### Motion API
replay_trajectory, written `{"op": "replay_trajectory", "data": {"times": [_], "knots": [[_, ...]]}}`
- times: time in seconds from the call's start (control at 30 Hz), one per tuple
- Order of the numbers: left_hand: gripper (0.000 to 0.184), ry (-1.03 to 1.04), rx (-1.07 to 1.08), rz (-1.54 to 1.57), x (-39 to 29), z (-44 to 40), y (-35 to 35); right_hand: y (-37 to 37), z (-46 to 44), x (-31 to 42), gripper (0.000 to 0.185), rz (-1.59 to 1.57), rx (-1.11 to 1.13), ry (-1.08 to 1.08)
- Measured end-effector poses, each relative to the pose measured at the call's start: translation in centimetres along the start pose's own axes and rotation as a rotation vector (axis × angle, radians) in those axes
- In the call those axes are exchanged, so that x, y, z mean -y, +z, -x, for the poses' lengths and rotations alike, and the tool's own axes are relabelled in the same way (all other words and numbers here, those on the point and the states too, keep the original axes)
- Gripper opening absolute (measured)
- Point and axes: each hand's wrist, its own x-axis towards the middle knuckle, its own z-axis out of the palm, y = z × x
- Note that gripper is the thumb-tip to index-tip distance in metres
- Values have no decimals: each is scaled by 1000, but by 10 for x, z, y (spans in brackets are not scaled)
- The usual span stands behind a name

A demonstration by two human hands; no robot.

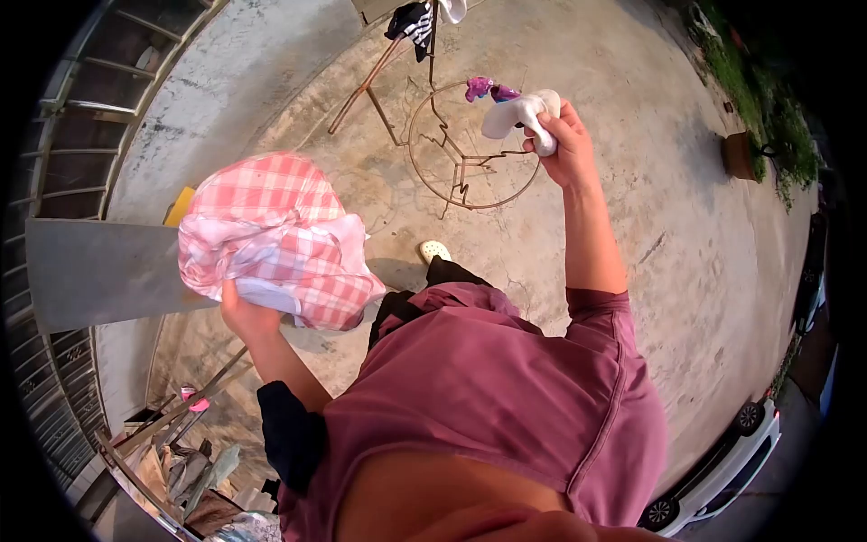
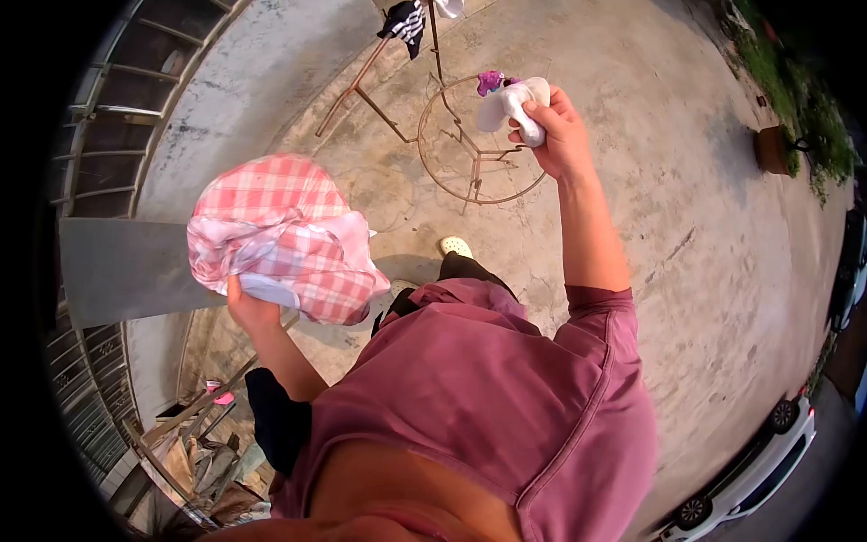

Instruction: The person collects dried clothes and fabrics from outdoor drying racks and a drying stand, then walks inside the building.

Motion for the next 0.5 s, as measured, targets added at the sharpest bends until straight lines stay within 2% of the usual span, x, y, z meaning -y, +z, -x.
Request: {"op": "replay_trajectory", "data": {"times": [0.1, 0.23, 0.3, 0.4, 0.43, 0.47, 0.5], "knots": [[40, -15, -53, -24, -4, 3, 1, -34, -5, -41, 27, 112, -144, 56], [41, -18, -87, -61, -3, 4, 2, -80, 19, -83, 25, 56, -331, 64], [41, -16, -60, -63, -2, 3, -7, -109, 45, -124, 24, 165, -450, 153], [42, -23, -51, -84, -2, 1, -6, -171, 82, -210, 27, 496, -531, 445], [42, -30, -76, -102, -3, 1, -3, -186, 90, -227, 29, 625, -531, 513], [42, -28, -79, -105, -4, 3, 2, -185, 94, -226, 29, 623, -528, 517], [42, -34, -94, -131, -5, 6, 8, -177, 97, -219, 33, 595, -606, 619]]}}
